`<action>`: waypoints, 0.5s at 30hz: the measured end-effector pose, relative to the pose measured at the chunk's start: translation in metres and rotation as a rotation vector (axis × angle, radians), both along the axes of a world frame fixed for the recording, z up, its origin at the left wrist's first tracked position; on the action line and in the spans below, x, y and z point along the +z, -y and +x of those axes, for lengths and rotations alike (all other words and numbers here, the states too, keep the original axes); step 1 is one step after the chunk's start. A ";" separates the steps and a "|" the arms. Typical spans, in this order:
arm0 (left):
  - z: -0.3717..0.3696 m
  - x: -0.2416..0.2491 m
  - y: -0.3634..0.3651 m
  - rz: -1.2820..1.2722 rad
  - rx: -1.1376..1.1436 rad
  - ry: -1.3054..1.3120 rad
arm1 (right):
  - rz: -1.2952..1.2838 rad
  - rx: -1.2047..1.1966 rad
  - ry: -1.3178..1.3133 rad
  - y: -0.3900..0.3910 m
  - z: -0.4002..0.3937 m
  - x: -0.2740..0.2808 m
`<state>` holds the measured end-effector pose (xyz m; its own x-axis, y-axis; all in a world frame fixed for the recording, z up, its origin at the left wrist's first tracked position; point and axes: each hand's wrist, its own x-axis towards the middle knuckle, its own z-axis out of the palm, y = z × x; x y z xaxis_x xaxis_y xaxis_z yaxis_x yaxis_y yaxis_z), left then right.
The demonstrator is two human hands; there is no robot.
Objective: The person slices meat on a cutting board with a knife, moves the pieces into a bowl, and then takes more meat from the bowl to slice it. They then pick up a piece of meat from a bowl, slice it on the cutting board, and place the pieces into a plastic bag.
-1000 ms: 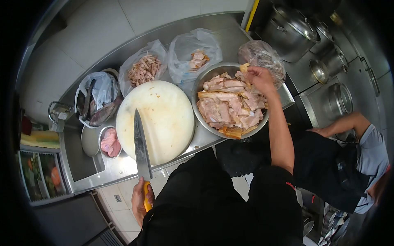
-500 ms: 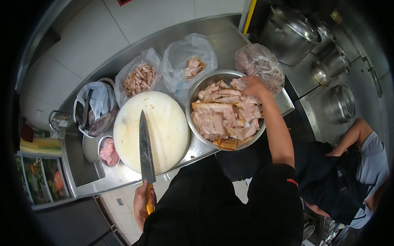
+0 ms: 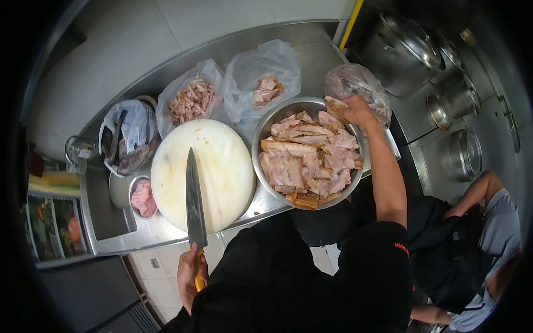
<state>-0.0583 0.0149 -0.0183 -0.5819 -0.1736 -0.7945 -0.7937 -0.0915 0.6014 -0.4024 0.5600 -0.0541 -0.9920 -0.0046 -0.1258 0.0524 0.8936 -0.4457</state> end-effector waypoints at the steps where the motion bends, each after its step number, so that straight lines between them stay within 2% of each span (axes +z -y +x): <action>1: -0.002 0.000 -0.001 0.000 0.010 0.008 | 0.024 -0.039 -0.037 -0.001 -0.004 -0.003; 4: 0.002 0.002 -0.001 0.020 0.029 0.000 | -0.242 -0.056 -0.152 -0.006 -0.002 0.010; 5: 0.002 0.003 -0.001 0.028 0.034 -0.004 | -0.257 -0.082 -0.185 -0.005 -0.001 0.015; 10: 0.005 0.007 0.000 0.008 0.071 -0.007 | -0.733 -0.040 -0.038 0.030 0.008 0.046; 14: 0.006 0.010 0.002 0.021 0.064 -0.021 | -0.940 0.177 0.011 0.108 0.030 0.058; 15: 0.007 0.010 0.003 0.032 0.076 -0.019 | -0.912 0.235 -0.028 0.132 0.037 0.049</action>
<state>-0.0516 0.0115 -0.0082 -0.5831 -0.1931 -0.7891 -0.7721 -0.1706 0.6122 -0.3654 0.4284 -0.0047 -0.9560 -0.2894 0.0489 -0.1062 0.1856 -0.9769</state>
